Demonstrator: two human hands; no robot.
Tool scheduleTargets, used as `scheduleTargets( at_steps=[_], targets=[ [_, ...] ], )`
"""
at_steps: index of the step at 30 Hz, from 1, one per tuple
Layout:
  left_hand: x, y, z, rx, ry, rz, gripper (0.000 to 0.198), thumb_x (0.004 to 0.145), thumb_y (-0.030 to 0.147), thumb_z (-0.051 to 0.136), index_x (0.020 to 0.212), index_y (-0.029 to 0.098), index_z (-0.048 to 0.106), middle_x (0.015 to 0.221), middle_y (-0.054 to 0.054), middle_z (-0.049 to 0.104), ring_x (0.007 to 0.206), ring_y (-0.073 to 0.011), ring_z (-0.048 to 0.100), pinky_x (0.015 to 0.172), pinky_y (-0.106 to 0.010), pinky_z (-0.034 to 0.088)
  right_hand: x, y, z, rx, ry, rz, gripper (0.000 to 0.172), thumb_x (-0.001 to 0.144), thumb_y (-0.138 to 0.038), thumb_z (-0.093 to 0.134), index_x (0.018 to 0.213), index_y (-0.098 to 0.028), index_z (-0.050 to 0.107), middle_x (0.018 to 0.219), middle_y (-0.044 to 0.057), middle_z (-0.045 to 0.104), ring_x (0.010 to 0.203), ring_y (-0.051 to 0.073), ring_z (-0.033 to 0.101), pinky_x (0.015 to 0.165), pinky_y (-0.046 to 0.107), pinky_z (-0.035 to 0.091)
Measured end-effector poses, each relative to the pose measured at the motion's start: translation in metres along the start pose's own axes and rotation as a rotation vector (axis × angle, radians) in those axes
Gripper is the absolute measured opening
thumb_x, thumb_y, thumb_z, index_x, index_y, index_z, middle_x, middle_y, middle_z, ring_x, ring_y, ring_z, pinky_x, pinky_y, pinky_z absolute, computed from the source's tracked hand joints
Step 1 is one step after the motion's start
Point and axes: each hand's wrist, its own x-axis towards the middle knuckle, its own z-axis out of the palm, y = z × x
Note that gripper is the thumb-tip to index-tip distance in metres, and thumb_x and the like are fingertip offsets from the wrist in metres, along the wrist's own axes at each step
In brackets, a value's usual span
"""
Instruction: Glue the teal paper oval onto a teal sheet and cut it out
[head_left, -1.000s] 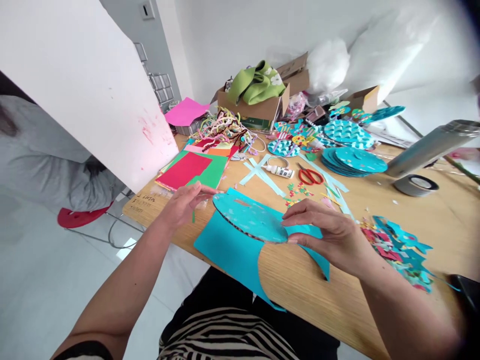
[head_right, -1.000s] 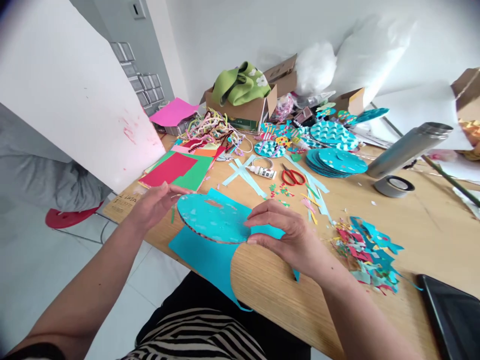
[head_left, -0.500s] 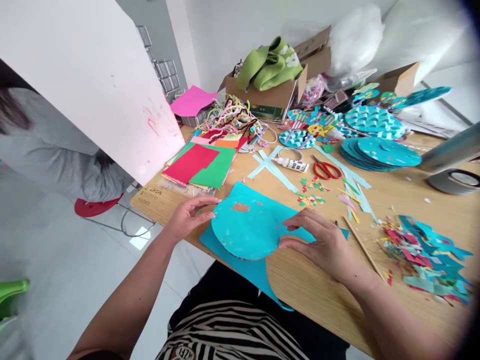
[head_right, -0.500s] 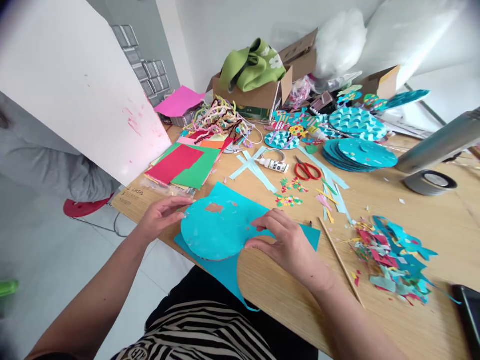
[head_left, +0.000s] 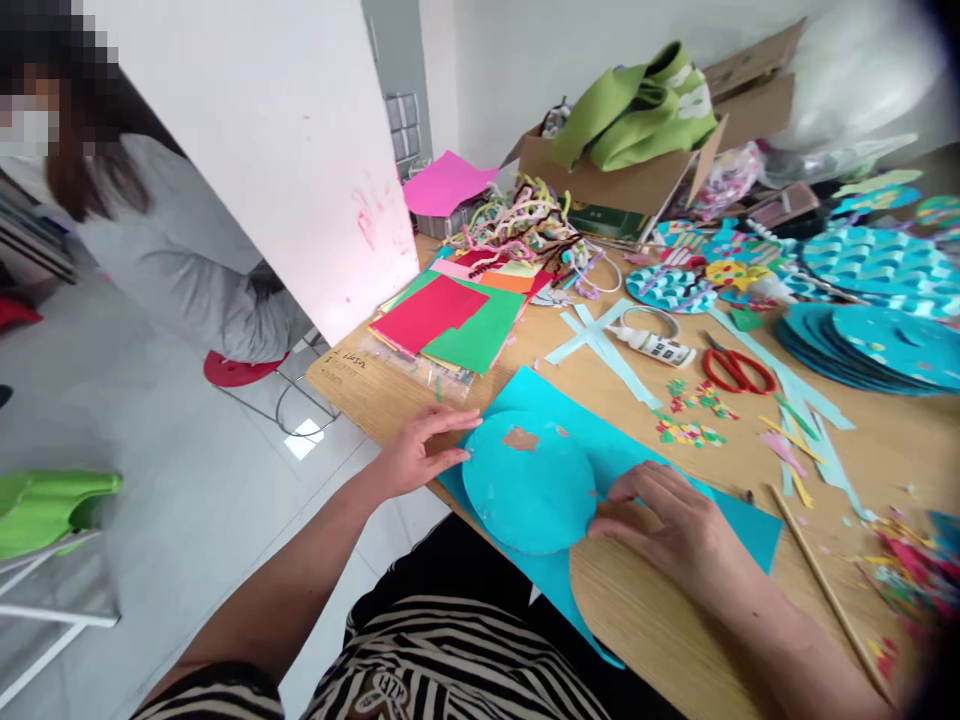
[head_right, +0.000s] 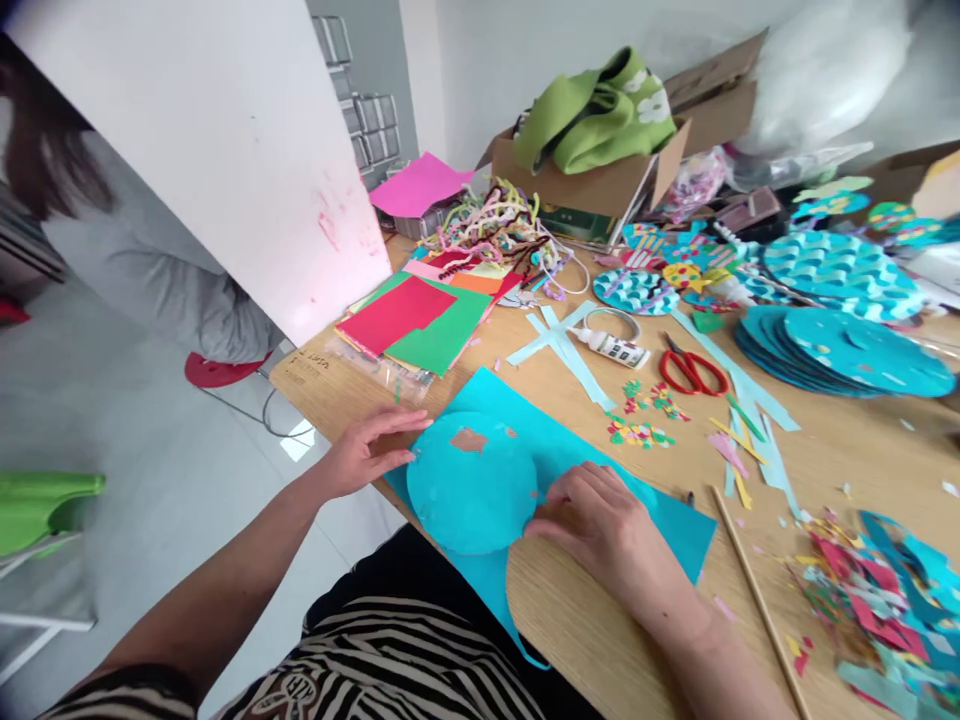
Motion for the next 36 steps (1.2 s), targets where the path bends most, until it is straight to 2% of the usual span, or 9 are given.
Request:
scheduleTargets(
  at_steps=[7,16,22,30,36],
  targets=[
    [-0.004,-0.006,0.002,0.005,0.006,0.015,0.044,0.083,0.021,0.066,0.126,0.025,0.057,0.127,-0.005,0.062,0.121,-0.0207,0.049,0.103,-0.041,0.044,-0.005,0.005,0.010,0.054,-0.049,0.097,0.022,0.081,-0.042,0.068,0.082,-0.024,0.056,0.081,0.002,0.061,0.076,0.020,0.059,0.066,0.034,0.049],
    [-0.006,-0.009,-0.002,0.026,0.026,0.008,0.045,0.085,0.021,0.063,0.129,0.025,0.054,0.124,-0.006,0.064,0.119,-0.0210,0.052,0.105,-0.043,0.042,0.005,-0.003,0.010,0.057,-0.046,0.182,0.025,0.080,-0.044,0.069,0.078,-0.023,0.056,0.077,0.001,0.060,0.070,0.017,0.059,0.063,0.032,0.049],
    [-0.006,-0.010,-0.002,0.029,0.031,-0.008,0.042,0.087,0.023,0.060,0.129,0.024,0.055,0.124,-0.007,0.064,0.121,-0.0208,0.052,0.105,-0.044,0.043,0.008,-0.005,0.011,0.033,-0.056,0.168,0.027,0.081,-0.045,0.068,0.076,-0.021,0.055,0.072,0.002,0.058,0.068,0.017,0.055,0.063,0.033,0.046],
    [-0.006,-0.011,-0.001,0.034,0.013,-0.004,0.048,0.088,0.024,0.059,0.135,0.023,0.048,0.122,-0.008,0.065,0.121,-0.0223,0.052,0.105,-0.047,0.041,0.009,-0.006,0.012,0.019,-0.046,0.155,0.026,0.080,-0.043,0.069,0.075,-0.022,0.054,0.073,0.002,0.058,0.069,0.018,0.054,0.062,0.033,0.046],
    [-0.007,-0.013,-0.001,0.075,0.006,0.017,0.046,0.087,0.021,0.060,0.132,0.024,0.050,0.124,-0.007,0.065,0.123,-0.0223,0.052,0.106,-0.046,0.040,0.008,-0.005,0.013,0.021,-0.047,0.154,0.026,0.079,-0.044,0.069,0.076,-0.022,0.055,0.073,0.002,0.058,0.069,0.019,0.055,0.063,0.035,0.047]
  ],
)
